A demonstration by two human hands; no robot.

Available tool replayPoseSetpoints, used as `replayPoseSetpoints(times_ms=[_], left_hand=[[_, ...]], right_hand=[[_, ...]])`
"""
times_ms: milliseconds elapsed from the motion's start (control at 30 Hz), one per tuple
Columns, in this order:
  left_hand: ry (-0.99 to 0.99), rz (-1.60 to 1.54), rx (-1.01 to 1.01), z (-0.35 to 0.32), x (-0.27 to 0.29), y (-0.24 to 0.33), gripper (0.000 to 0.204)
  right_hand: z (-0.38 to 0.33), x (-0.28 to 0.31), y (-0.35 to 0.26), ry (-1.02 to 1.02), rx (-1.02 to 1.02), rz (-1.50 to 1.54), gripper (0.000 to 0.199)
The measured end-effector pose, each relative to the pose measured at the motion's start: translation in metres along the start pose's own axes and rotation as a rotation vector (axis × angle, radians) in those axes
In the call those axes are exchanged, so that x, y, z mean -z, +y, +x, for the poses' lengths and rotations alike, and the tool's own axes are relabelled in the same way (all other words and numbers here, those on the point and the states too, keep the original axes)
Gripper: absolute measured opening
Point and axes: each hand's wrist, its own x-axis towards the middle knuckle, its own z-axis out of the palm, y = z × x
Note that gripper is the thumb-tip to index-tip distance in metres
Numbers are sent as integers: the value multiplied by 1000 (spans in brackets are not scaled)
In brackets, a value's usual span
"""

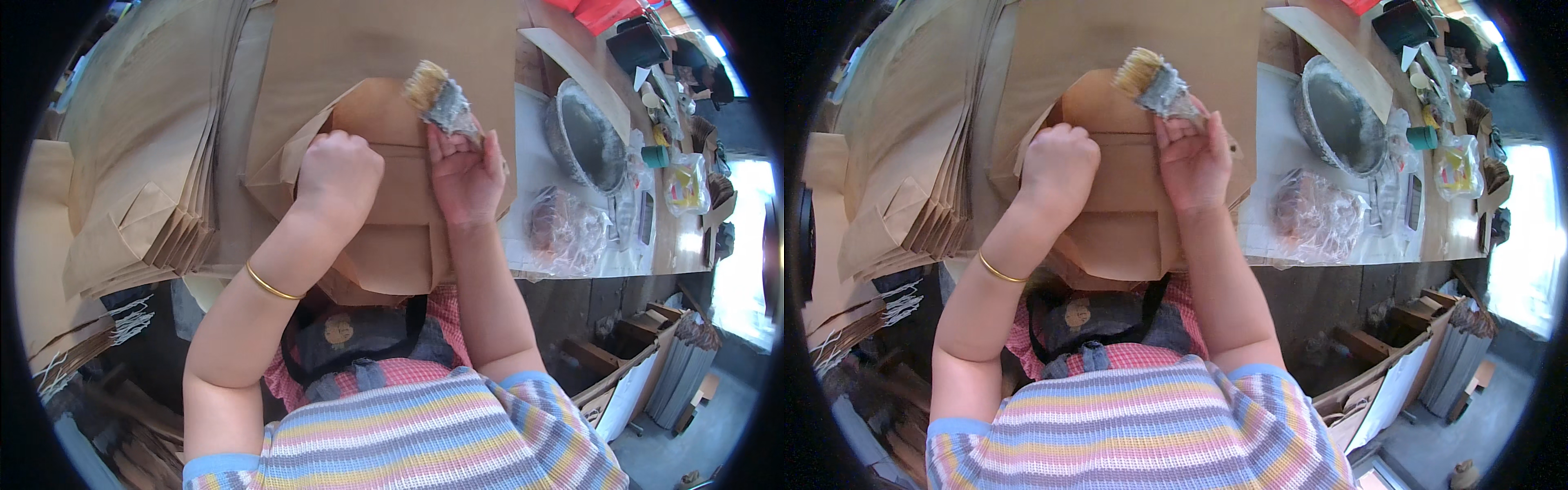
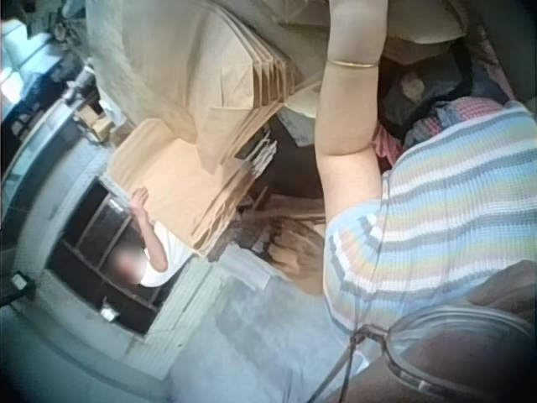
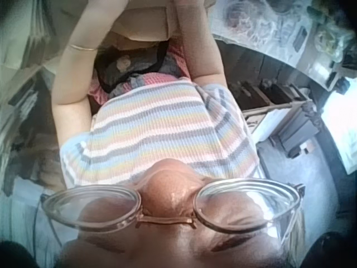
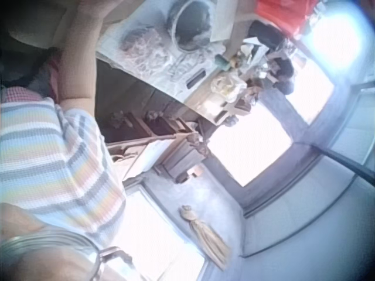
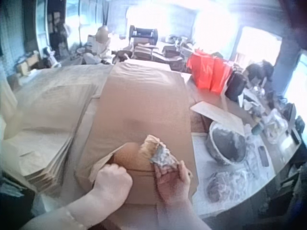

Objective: The person repeatedly applies glue to the inner flaps of brown paper bags using a brush, then folds and presses the flaps to seal them. The process is repeated on multiple bags in a continuous loop.

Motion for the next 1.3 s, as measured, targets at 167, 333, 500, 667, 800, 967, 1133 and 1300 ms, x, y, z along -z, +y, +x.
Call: replayPoseSetpoints(times_ms=[167,333,500,667,800,967,1133,1300], left_hand=[[706,-559,240,-25,-6,-21,29],[151,129,363,-62,-57,-56,57],[198,-7,358,-46,-61,-22,68],[2,-137,168,-90,-46,0,67],[157,-127,-33,-59,-37,-45,63],[78,-16,-13,-55,-54,-43,64],[103,-10,0,-61,-54,-43,64],[130,9,-23,-57,-58,-40,64]], right_hand=[[0,8,-2,-94,-118,145,42],[3,10,5,-219,-174,138,42],[-2,11,1,-172,-143,0,42],[1,15,3,-215,-177,-67,41],[-19,-13,3,-76,-225,-318,42],[-115,-23,-43,-212,-484,-1099,23],[-123,-73,-85,-790,185,-1848,24],[-137,-72,-72,-1072,154,-2121,33]])
